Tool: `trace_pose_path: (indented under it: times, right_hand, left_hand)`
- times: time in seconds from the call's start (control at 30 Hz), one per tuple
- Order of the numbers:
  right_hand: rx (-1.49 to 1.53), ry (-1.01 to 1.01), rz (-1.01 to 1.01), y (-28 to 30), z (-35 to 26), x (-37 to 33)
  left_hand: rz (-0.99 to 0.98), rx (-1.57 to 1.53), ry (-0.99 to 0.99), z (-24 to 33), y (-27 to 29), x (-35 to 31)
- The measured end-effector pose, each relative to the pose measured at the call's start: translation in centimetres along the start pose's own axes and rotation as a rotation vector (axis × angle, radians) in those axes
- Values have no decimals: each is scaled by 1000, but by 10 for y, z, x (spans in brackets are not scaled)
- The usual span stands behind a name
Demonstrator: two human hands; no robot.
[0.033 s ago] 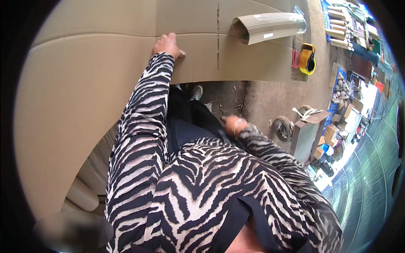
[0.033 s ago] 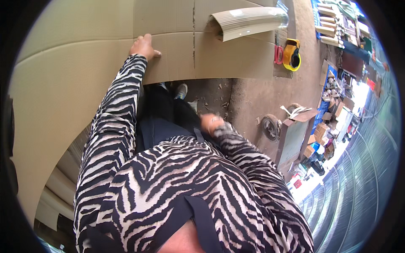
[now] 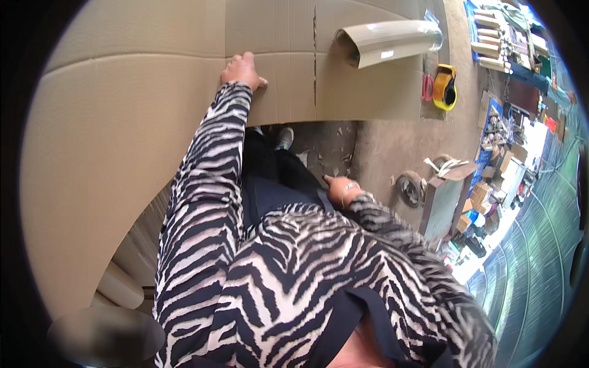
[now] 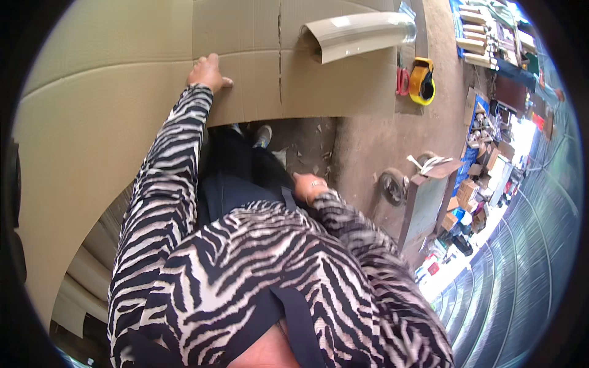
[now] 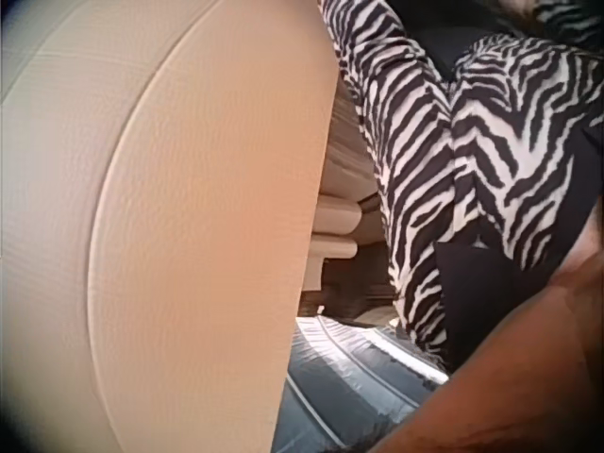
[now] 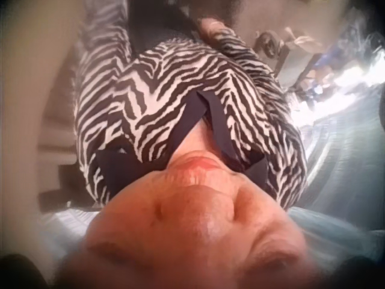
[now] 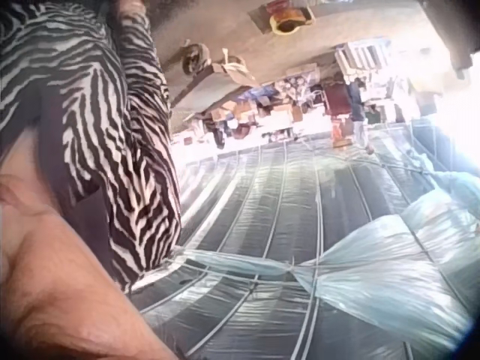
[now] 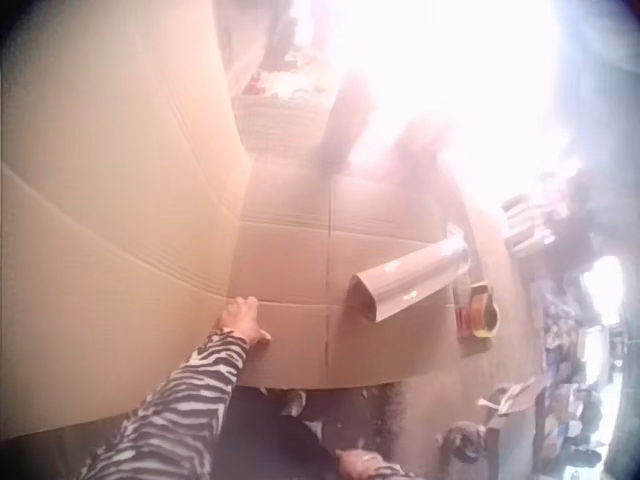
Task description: The person assembles a cardboard structure by cutting a large sheet with a utility knife, inserting cylindrical tubes into pre-cut holes, and securing the pieces with a tape dispenser. The work is performed on a wooden table in a cluttered workshop.
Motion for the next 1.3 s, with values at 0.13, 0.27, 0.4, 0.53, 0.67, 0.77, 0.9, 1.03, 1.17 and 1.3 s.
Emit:
trace_pose_path:
  times: [0.13, 0.27, 0.4, 0.53, 0.67, 0.77, 0.9, 1.03, 1.17, 1.3]
  right_hand:
    - [383, -166, 263, 50, 31, 3]
    - [521, -83, 675, 125, 29, 18]
    - [511, 84, 664, 156, 12, 48]
    - [566, 109, 632, 156, 0, 58]
    - [683, 134, 601, 140, 6, 69]
    - [728, 149, 574, 141, 8, 66]
    - [632, 240, 704, 144, -1, 57]
    - [599, 180, 682, 156, -18, 54]
    - [615, 102, 624, 166, -25, 45]
    - [565, 113, 688, 172, -29, 37]
  left_hand:
    - [254, -181, -185, 2, -45, -31]
    - [-112, -1377, 147, 55, -134, -123]
    - [115, -2194, 522, 75, -176, -124]
    - [197, -2304, 749, 83, -175, -113]
    - [218, -2265, 702, 85, -171, -115]
    - [229, -2227, 659, 81, -176, -112]
    - [296, -2264, 582, 82, -181, -108]
    - [291, -2288, 565, 85, -177, -109]
    - [275, -2270, 567, 81, -182, -107]
    - [294, -2255, 607, 82, -184, -106]
Point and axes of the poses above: each hand's wrist, its own x-axis towards the middle knuckle, its own y-axis out of the back of the hand, z = x × y, the point moved 3 cm from there along x, towards the middle knuckle, and after that the axes turned 13 degrees about -y, right-handed, at the moved point
